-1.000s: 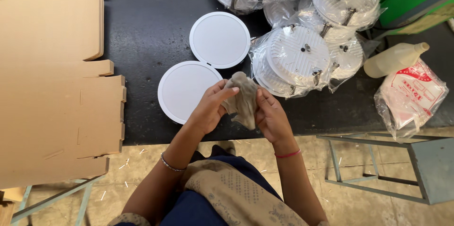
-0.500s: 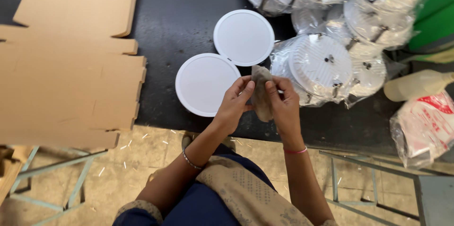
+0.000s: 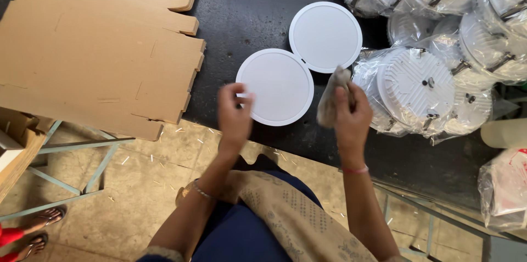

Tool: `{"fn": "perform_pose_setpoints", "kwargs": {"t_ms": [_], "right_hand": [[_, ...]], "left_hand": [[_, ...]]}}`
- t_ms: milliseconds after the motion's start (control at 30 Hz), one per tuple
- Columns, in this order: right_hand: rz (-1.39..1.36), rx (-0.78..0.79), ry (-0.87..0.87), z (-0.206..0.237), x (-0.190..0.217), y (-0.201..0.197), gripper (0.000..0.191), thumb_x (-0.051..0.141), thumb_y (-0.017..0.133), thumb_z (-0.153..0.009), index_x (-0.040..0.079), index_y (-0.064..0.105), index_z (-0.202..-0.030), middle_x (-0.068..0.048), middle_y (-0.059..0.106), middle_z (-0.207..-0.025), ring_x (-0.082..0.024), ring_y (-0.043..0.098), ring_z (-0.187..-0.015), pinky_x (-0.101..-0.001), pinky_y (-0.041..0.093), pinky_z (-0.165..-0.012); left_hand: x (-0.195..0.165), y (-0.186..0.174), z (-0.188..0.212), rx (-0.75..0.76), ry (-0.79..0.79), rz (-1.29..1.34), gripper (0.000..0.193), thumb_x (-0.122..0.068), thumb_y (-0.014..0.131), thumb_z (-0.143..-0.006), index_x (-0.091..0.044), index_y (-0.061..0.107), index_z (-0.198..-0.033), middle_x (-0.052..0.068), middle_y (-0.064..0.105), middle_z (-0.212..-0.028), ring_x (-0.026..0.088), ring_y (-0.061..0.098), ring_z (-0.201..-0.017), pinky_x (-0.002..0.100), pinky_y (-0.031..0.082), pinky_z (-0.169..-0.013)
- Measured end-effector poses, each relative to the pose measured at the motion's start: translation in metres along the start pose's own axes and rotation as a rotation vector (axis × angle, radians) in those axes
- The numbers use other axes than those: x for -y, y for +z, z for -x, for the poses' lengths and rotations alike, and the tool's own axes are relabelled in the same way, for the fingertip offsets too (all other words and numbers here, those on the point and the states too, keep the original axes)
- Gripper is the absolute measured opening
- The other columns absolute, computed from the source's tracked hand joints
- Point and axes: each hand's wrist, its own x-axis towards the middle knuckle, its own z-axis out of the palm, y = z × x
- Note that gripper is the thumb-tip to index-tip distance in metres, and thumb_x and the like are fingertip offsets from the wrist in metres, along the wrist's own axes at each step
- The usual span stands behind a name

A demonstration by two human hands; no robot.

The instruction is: The person wipes the surface of white circular LED light fixtures with a cloth, then places each fixture into a clear plastic bag and seals it. The person also places the bagged fixtures into white cardboard boxes and closes them.

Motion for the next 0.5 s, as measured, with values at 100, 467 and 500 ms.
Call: {"fn": "perform_pose_setpoints", "kwargs": {"t_ms": [100,467,500], "right_hand": [[0.623,0.064,-0.480,-0.004,0.005,0.037,0.036,0.018,0.062,-0.104,0.000,0.063,-0.135,-0.019,0.065,-0.132,-0.034,0.068,-0.115,-0.0389,0.055,-0.099],[0.545,0.342,-0.212,-0.027,0.008,0.036,0.045,0.000,0.055,-0.101,0.014,0.061,-0.143,-0.009,0.058,-0.154,-0.022,0.069,-0.121,-0.0362,0.056,-0.102],[0.517,0.397,-0.227,-0.030,0.005,0.038,0.050,-0.004,0.053,-0.097,0.013,0.059,-0.144,-0.011,0.055,-0.155,-0.024,0.066,-0.124,-0.0361,0.056,-0.102]], "left_hand": [[0.027,-0.026,-0.014,-0.033,-0.084,0.025,0.034,-0.014,0.067,-0.099,-0.001,0.055,-0.128,0.010,0.055,-0.124,0.015,0.060,-0.096,0.028,0.057,-0.080],[0.052,-0.035,-0.030,0.248,-0.400,0.269,0.041,-0.015,0.063,-0.102,-0.002,0.059,-0.140,0.005,0.061,-0.110,0.010,0.063,-0.094,0.028,0.062,-0.081],[0.051,-0.035,-0.033,0.269,-0.381,0.280,0.042,-0.013,0.064,-0.100,-0.002,0.059,-0.140,0.004,0.060,-0.109,0.010,0.063,-0.093,0.027,0.062,-0.081]]}}
